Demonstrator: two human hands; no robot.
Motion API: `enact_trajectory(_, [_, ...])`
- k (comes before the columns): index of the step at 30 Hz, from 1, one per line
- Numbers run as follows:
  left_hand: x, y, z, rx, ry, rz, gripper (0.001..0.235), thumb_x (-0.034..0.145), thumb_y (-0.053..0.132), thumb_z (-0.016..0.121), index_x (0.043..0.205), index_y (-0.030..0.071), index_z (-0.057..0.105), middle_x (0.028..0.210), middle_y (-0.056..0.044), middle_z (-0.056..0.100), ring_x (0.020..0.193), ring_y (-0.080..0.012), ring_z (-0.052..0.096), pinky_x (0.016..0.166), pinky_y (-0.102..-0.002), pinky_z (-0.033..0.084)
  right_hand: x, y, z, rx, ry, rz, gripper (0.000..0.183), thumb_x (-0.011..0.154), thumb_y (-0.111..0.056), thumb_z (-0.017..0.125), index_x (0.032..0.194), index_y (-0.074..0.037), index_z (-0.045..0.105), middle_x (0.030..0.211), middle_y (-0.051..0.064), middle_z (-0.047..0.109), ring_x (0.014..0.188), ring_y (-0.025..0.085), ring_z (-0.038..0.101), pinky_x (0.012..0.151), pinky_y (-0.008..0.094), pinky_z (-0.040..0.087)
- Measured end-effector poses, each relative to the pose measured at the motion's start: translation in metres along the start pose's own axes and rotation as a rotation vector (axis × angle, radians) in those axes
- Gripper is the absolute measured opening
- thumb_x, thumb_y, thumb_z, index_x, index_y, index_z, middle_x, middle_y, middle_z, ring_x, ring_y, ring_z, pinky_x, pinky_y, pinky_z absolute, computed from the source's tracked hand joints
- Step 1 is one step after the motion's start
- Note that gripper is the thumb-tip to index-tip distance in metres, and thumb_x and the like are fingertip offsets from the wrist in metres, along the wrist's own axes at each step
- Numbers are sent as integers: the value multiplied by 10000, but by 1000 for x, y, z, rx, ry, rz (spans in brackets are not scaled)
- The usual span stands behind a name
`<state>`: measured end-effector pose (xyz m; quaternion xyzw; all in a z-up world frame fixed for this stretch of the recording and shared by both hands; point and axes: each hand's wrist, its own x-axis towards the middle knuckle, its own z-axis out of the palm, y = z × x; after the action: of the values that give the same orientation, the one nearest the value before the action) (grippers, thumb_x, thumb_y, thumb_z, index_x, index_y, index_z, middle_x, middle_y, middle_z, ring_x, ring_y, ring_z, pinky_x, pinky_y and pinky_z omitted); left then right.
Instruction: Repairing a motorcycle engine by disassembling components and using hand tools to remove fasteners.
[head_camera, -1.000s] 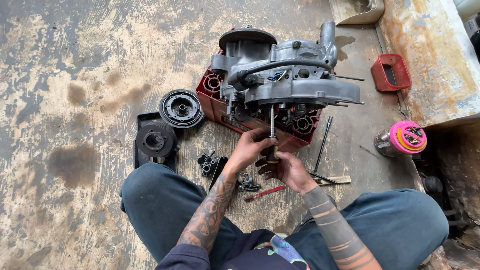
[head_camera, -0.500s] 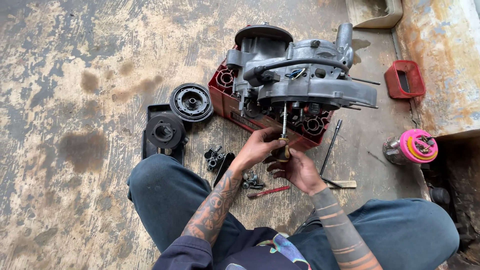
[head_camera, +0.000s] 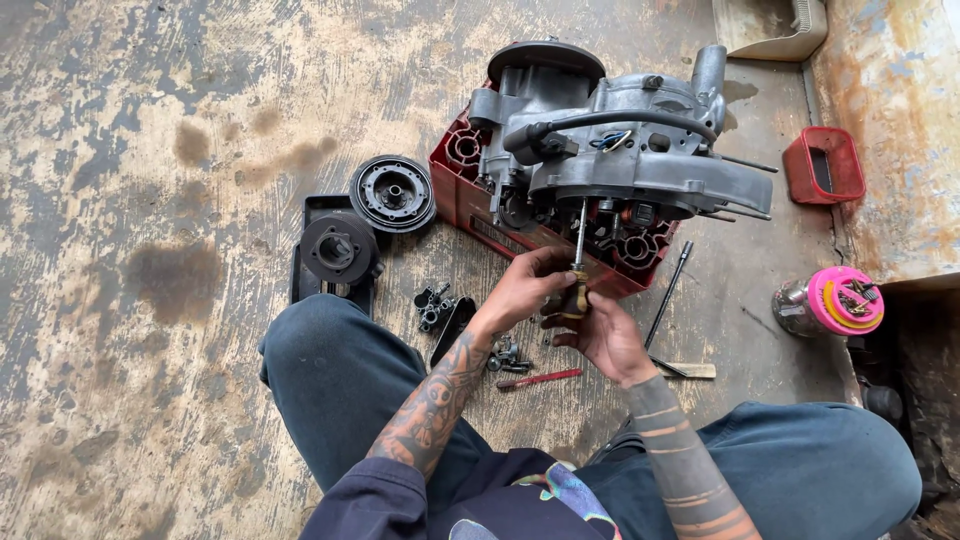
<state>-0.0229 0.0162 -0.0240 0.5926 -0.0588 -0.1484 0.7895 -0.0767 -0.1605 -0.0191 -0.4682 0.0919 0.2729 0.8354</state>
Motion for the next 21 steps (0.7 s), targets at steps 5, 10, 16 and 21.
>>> enact_trajectory(5, [0,5,1,8,-39,16,416,955,151,698,1347,19,656,1111,-181,726,1034,-224,657,889,-365,556,3,-3,-8,-59,109,-153,319,921,-156,697,1193,-4,631,985,183,710,836,327,725,652,416,607])
enact_trajectory(10, [-3,20,12,199,-20,9,502,859,291,814,1262,16,692,1050,-224,734,1024,-293,700,846,-434,558,7,-1,-3,-334,167,-324,428,869,-106,804,1214,-26,562,959,84,597,798,195,619,542,298,504])
enact_trajectory(16, [-7,8,6,32,-13,11,427,896,177,771,1284,17,690,1068,-181,735,1015,-214,653,890,-384,558,-1,5,6,-37,76,-73,452,933,-411,634,1246,-87,599,1122,124,675,992,323,656,743,438,545])
enact_trajectory(21, [1,7,-2,36,-33,5,397,943,125,669,1328,26,668,1107,-200,732,1050,-247,674,909,-398,556,-5,-6,19,-128,150,-236,386,885,-176,754,1190,19,620,935,123,651,820,276,685,608,412,613])
